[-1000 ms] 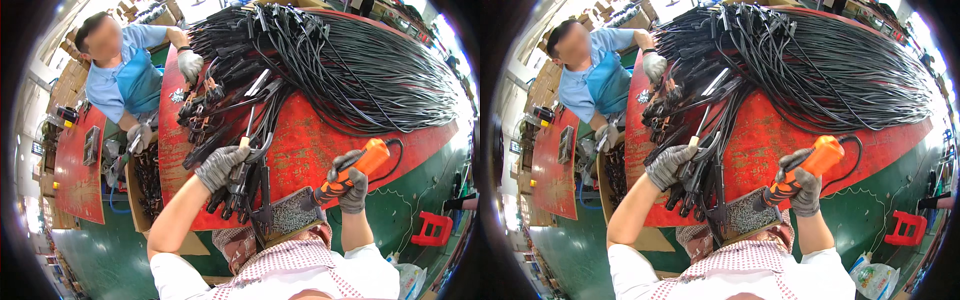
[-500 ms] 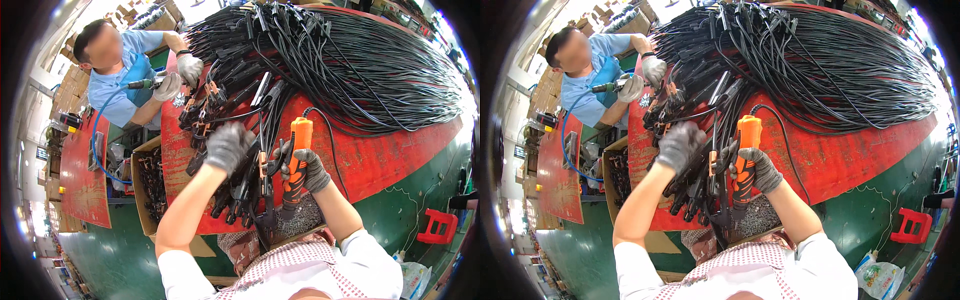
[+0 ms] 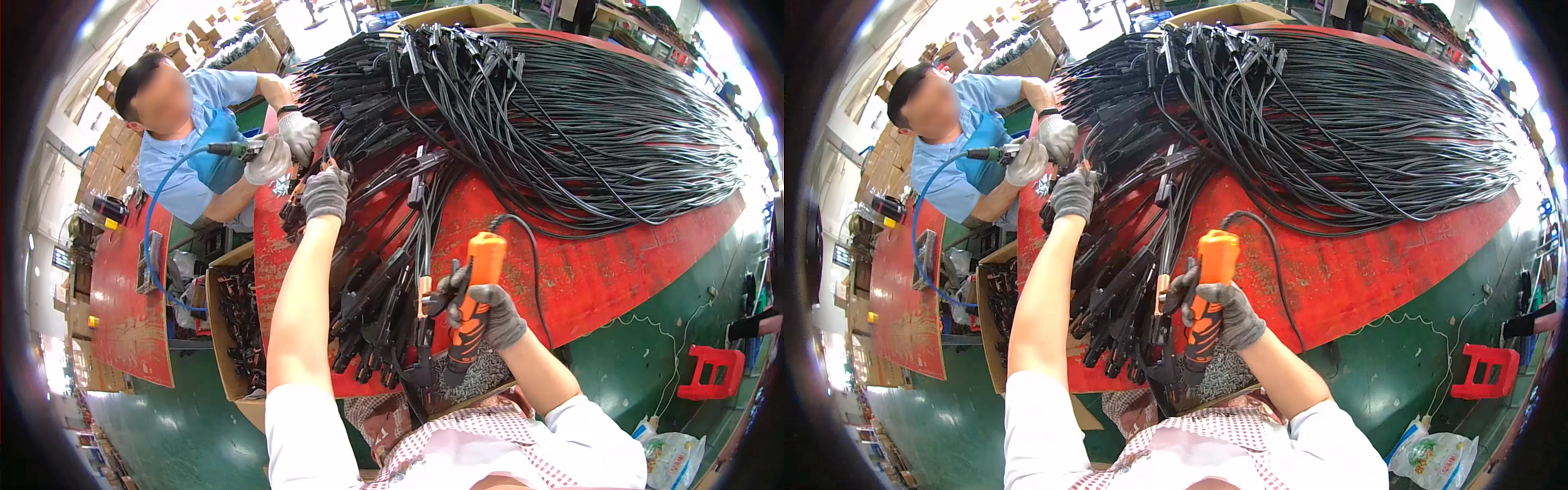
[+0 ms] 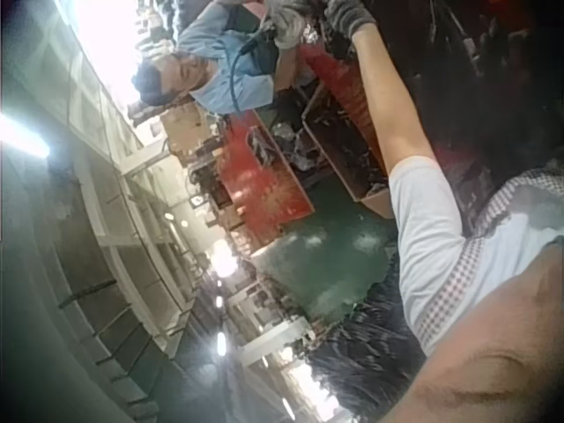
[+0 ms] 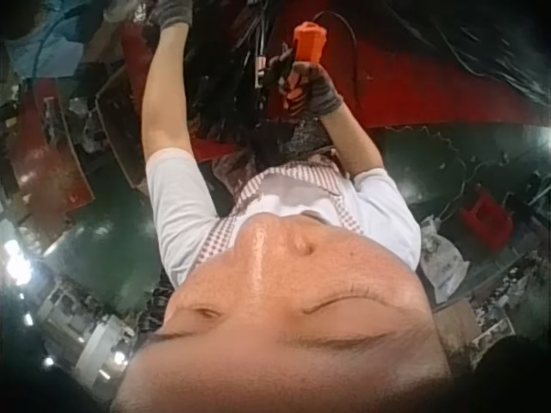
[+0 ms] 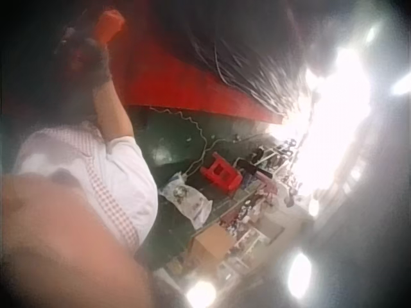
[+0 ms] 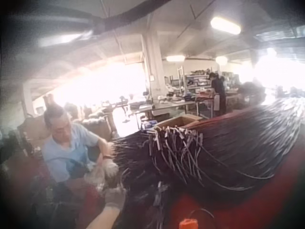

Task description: The person attaches screws to black plastic housing components using an electric screwdriver at a factory workbench.

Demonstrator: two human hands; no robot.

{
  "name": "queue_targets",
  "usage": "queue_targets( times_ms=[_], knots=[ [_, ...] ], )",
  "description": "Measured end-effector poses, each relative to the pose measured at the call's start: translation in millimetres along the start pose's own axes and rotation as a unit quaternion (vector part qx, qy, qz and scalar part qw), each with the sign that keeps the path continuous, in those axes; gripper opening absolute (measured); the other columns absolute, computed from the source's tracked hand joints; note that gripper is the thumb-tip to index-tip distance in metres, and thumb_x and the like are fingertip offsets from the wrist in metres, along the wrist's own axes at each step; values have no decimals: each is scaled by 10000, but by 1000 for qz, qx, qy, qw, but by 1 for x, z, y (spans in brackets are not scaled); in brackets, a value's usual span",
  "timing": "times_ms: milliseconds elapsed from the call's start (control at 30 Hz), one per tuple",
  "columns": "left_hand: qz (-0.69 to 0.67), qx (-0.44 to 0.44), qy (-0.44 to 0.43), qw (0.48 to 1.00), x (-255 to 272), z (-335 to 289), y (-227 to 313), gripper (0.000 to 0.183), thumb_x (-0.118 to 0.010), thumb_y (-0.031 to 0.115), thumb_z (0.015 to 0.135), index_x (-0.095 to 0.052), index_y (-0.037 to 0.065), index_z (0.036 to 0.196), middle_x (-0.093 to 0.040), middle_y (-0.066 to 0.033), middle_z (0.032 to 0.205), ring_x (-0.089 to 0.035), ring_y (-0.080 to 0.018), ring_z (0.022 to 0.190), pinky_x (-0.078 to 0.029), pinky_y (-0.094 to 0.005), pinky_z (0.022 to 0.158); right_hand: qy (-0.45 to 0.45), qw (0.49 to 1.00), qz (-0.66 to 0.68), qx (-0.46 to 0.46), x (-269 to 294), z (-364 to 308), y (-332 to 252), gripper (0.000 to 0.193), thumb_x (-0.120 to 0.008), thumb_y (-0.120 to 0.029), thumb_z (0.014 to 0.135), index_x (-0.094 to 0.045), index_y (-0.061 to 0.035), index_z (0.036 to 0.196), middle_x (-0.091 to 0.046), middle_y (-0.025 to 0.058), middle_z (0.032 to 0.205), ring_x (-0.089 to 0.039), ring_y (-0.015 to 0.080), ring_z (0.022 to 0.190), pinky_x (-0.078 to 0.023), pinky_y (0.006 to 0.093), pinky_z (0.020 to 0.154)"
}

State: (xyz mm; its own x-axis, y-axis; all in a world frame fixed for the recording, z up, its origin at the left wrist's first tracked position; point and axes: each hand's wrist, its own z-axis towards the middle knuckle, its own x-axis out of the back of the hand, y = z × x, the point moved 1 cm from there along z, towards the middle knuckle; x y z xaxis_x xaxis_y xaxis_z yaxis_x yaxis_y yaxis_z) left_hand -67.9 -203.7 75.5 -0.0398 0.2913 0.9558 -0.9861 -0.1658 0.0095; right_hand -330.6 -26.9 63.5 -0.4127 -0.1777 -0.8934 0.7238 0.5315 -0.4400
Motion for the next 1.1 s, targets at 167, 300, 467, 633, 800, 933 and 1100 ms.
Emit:
queue_targets(
  times_ms=[167, 300, 467, 633, 800, 933, 1100],
  knots=[
    [-175, -87, -96, 976, 10, -48, 65, 380, -422, 411, 821, -572, 62, 818, -588, -171, 762, -571, -332, 687, -449, -403, 631, 26, 993, 55, 98, -7, -10, -36, 322, -587, -246, 685, -496, -32, 907, -531, 168, 906, -564, 183, 576, -491, 297, 493],
    [-560, 226, -272, 749, -49, -48, 106, 509, -323, 476, 827, -572, 49, 948, -589, -188, 856, -585, -323, 748, -442, -360, 723, 7, 994, 49, 97, 0, -9, -40, 291, -585, -227, 698, -517, -36, 907, -508, 168, 928, -553, 181, 571, -478, 303, 479],
    [-506, 260, -294, 768, -110, -21, 96, 481, -524, 515, 717, -611, 47, 788, -586, -94, 661, -556, -171, 567, -429, -353, 567, 2, 997, 56, 53, -2, -6, -27, 288, -592, -212, 692, -521, -30, 904, -518, 165, 921, -560, 198, 576, -483, 320, 493],
    [-604, 331, -334, 644, -53, -26, 116, 203, -656, 299, 707, -562, 145, 614, -482, 19, 509, -397, -103, 368, -340, -216, 327, 27, 999, 20, 27, 2, -7, -34, 291, -611, -197, 681, -509, -27, 894, -537, 142, 902, -566, 191, 602, -484, 305, 530],
    [-594, 326, -329, 658, -52, -17, 119, 202, -640, 331, 712, -587, 149, 644, -500, 7, 578, -402, -113, 404, -352, -233, 346, 15, 999, 31, 31, -5, -1, -37, 286, -609, -191, 682, -509, -19, 888, -537, 143, 884, -566, 192, 607, -481, 304, 520],
    [-473, 353, -324, 739, -53, -15, 127, 343, -655, 473, 650, -568, 142, 648, -423, -8, 512, -355, -134, 370, -291, -280, 346, 0, 999, 42, 26, -5, 2, -40, 284, -608, -186, 682, -509, -12, 883, -526, 148, 896, -564, 195, 605, -482, 308, 516],
    [-554, 317, -381, 669, -40, -19, 114, 348, -664, 433, 666, -503, 141, 569, -403, 8, 467, -312, -97, 333, -240, -249, 319, -5, 998, 62, 32, -5, -2, -42, 275, -609, -186, 683, -515, -7, 870, -521, 150, 900, -558, 194, 594, -485, 312, 515]
  ],
)
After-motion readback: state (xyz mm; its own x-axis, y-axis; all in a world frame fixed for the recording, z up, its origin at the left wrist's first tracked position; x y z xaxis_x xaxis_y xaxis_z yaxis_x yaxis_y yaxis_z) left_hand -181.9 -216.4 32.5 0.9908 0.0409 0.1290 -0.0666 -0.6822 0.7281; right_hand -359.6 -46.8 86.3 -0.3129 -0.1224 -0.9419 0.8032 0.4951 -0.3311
